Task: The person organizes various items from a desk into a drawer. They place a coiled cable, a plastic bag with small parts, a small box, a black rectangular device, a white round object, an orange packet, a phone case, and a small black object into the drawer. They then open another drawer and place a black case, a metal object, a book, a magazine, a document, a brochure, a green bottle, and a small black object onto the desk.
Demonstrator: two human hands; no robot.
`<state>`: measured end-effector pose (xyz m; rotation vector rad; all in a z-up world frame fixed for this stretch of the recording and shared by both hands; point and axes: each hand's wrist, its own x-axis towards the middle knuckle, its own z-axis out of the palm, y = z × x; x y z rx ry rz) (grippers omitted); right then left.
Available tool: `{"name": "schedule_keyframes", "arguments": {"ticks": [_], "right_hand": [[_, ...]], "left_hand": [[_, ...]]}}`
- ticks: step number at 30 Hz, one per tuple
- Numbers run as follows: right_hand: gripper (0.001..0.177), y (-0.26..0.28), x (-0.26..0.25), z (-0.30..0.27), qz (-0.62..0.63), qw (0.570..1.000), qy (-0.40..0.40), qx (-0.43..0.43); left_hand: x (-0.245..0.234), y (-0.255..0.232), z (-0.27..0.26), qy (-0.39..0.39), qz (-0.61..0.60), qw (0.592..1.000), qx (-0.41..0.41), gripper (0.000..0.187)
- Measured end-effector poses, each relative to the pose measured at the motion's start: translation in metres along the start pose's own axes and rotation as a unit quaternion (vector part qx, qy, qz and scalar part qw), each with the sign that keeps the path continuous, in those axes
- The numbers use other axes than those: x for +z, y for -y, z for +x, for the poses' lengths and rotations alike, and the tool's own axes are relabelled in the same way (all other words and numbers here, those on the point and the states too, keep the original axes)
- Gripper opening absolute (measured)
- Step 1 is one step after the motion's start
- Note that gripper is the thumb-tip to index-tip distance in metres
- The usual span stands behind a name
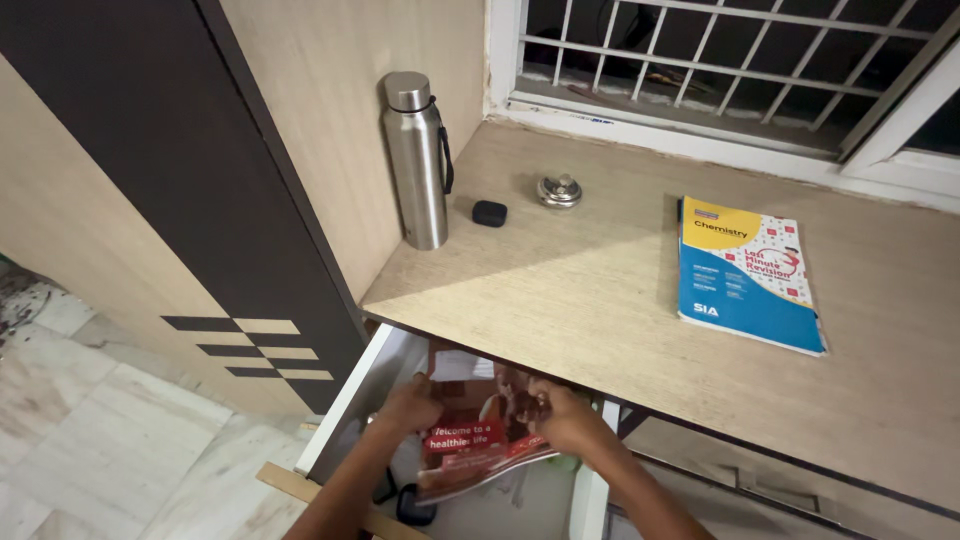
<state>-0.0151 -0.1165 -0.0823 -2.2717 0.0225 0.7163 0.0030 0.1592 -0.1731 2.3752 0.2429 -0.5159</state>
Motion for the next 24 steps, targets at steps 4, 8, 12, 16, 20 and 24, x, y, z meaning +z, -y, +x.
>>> {"name": "schedule_keyframes", "arguments": {"ticks": [4, 8, 12, 16, 20, 24], "right_hand": [[0.051, 0.015, -0.018, -0.034, 0.083, 0.995, 0.03, 0.05], [0.047, 0.012, -0.031, -0.054, 0.148, 0.987, 0.056, 0.039], [0.044, 0.001, -0.051, -0.074, 0.232, 0.97, 0.058, 0.043], [0.044, 0.008, -0.063, -0.101, 0.269, 0.956, 0.088, 0.077], [0.05, 0.015, -0.077, -0.128, 0.239, 0.96, 0.148, -0.01], [0.056, 0.031, -0.085, -0.158, 0.193, 0.969, 0.155, -0.016]], "left_hand": [[-0.019, -0.009, -0.016, 0.028, -0.053, 0.997, -0.057, 0.049], [-0.012, 0.007, -0.014, -0.043, -0.037, 0.997, 0.045, 0.046], [-0.032, -0.007, -0.057, 0.037, -0.187, 0.982, -0.004, 0.044], [-0.068, -0.046, -0.126, 0.074, -0.253, 0.963, -0.063, 0.055], [-0.107, -0.073, -0.191, 0.084, -0.292, 0.951, -0.06, 0.059], [-0.133, -0.098, -0.219, 0.073, -0.316, 0.943, -0.067, 0.078]]}}
